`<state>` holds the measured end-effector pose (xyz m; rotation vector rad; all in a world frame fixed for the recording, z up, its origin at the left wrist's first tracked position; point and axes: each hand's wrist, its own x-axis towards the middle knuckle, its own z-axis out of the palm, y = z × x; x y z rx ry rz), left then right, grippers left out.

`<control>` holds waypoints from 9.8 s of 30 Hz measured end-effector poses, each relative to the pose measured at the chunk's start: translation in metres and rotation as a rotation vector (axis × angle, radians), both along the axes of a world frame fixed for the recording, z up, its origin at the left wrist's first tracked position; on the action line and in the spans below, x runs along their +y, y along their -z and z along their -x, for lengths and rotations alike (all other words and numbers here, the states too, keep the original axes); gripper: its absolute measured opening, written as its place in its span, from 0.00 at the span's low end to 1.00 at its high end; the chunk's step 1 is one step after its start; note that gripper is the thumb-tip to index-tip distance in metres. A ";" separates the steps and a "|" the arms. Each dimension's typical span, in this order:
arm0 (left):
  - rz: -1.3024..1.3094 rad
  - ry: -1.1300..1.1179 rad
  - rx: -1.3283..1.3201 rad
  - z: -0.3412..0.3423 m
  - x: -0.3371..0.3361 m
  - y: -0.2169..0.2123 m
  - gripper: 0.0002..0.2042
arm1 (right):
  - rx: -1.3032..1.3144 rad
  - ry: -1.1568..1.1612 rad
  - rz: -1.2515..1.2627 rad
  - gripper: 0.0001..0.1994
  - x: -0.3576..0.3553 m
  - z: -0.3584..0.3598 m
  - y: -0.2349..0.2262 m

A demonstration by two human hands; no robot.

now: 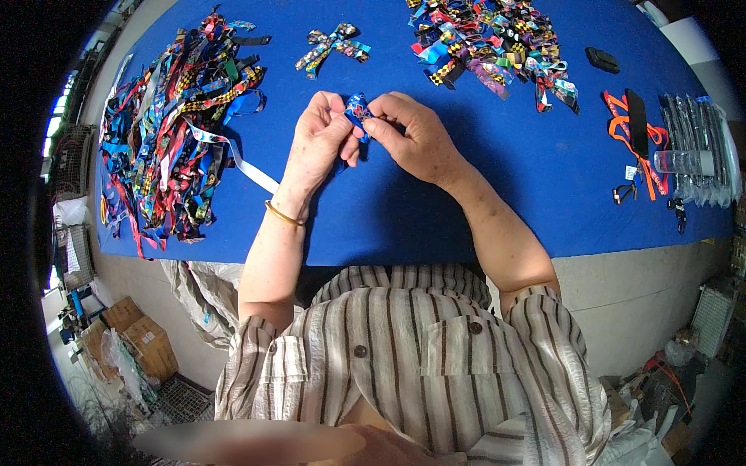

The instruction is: Assembling decorative ribbon bows from strips of printed fabric in a factory setting.

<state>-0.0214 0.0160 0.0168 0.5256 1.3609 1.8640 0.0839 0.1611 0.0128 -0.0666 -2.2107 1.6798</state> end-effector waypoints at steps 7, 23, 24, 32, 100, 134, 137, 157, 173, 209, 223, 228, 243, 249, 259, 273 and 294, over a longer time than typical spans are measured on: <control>0.180 0.052 0.190 -0.008 0.000 -0.013 0.06 | 0.026 0.064 -0.204 0.03 0.002 -0.002 -0.007; 0.103 0.117 0.238 -0.007 -0.004 -0.013 0.07 | -0.154 0.136 0.146 0.11 0.015 -0.002 -0.003; 0.104 0.118 0.238 -0.007 -0.004 -0.012 0.07 | -0.198 0.091 0.172 0.11 0.014 -0.002 -0.001; 0.065 0.152 0.071 -0.002 -0.002 -0.006 0.08 | -0.042 0.080 0.316 0.08 0.003 0.000 -0.005; 0.224 -0.071 0.644 -0.012 -0.006 -0.004 0.12 | 0.022 0.054 -0.357 0.08 0.006 -0.006 -0.002; 0.081 -0.141 1.455 -0.024 -0.001 -0.020 0.09 | -0.327 -0.243 0.627 0.11 0.014 -0.006 -0.009; 0.106 -0.144 1.518 -0.025 -0.001 -0.022 0.08 | -0.345 -0.307 0.620 0.10 0.020 -0.005 -0.008; 0.068 -0.309 1.653 -0.023 0.004 -0.018 0.09 | -0.169 0.214 0.451 0.08 0.010 0.002 -0.007; -0.069 -0.065 0.249 -0.010 -0.003 -0.007 0.10 | 0.028 0.176 0.163 0.06 0.001 -0.002 -0.003; -0.168 0.061 -0.134 0.006 -0.006 -0.004 0.09 | -0.061 -0.100 0.419 0.06 0.008 -0.004 -0.010; -0.125 0.143 -0.145 0.007 -0.009 -0.003 0.10 | -0.133 -0.140 0.353 0.04 0.012 -0.006 -0.010; -0.093 0.178 -0.130 0.006 -0.007 -0.001 0.10 | -0.161 -0.130 0.279 0.02 0.012 -0.006 -0.008; -0.027 0.137 -0.093 0.004 -0.006 -0.004 0.11 | 0.081 0.053 -0.129 0.04 0.009 -0.004 -0.011; 0.062 0.130 -0.004 0.004 -0.007 -0.005 0.12 | -0.032 0.032 -0.046 0.04 0.008 -0.004 -0.012; 0.169 0.069 0.157 0.005 -0.007 -0.009 0.13 | 0.197 0.286 -0.541 0.05 0.004 0.001 -0.010; 0.092 0.036 0.011 0.007 -0.009 -0.008 0.11 | -0.104 0.069 0.225 0.07 0.006 -0.002 -0.009; -0.120 -0.007 -0.017 0.000 -0.002 -0.005 0.08 | -0.085 0.061 0.554 0.06 0.008 0.003 0.004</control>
